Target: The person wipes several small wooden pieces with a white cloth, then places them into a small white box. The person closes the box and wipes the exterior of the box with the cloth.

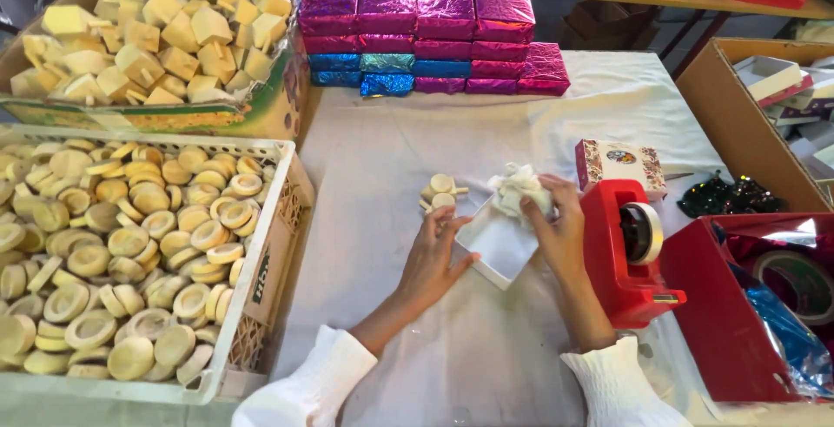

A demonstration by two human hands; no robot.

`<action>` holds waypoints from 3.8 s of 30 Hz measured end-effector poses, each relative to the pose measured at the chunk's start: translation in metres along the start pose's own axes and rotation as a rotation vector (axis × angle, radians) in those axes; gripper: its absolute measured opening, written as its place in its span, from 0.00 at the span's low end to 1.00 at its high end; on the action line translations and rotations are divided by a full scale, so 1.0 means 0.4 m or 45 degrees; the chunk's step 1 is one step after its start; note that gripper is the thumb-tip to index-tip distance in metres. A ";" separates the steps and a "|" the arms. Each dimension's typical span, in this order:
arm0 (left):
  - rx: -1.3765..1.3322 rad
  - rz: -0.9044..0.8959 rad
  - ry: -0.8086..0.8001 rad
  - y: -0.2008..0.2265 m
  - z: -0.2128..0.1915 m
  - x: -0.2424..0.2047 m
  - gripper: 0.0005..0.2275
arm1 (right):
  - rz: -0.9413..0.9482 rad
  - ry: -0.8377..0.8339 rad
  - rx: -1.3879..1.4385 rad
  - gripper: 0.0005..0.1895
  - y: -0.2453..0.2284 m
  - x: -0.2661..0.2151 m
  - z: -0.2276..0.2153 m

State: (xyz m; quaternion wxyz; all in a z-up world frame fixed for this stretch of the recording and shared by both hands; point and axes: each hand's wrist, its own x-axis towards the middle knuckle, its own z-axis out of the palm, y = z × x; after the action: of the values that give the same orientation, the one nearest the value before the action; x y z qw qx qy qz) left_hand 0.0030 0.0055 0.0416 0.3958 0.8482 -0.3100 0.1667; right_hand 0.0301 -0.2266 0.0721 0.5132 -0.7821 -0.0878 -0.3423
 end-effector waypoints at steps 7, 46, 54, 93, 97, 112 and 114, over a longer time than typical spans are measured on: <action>-0.075 -0.069 0.122 0.011 0.028 -0.025 0.37 | -0.018 -0.435 -0.606 0.16 -0.107 0.001 0.001; -0.198 0.008 0.050 0.004 0.057 -0.045 0.49 | -0.032 -1.082 -0.703 0.13 -0.080 -0.024 0.097; -0.237 -0.006 0.006 0.001 0.058 -0.042 0.49 | 0.052 -0.769 -1.169 0.15 0.002 -0.016 0.044; -0.248 -0.037 -0.002 0.000 0.062 -0.047 0.48 | 0.021 -1.366 -0.508 0.23 -0.065 -0.024 0.068; -0.230 -0.032 0.007 0.003 0.062 -0.046 0.48 | -0.056 -1.131 -0.631 0.20 -0.095 -0.038 0.090; -0.281 -0.066 -0.022 0.002 0.055 -0.046 0.49 | -0.221 -0.840 -1.167 0.14 0.000 -0.039 0.067; -0.283 -0.050 -0.002 0.002 0.054 -0.042 0.49 | -0.274 -0.863 -1.036 0.14 -0.042 -0.036 0.080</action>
State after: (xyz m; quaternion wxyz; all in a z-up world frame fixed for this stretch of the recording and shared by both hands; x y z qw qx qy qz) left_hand -0.0092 -0.0049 0.0195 0.4903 0.8052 -0.3102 0.1227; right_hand 0.0254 -0.1881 0.0680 0.0737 -0.9709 -0.1886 -0.1278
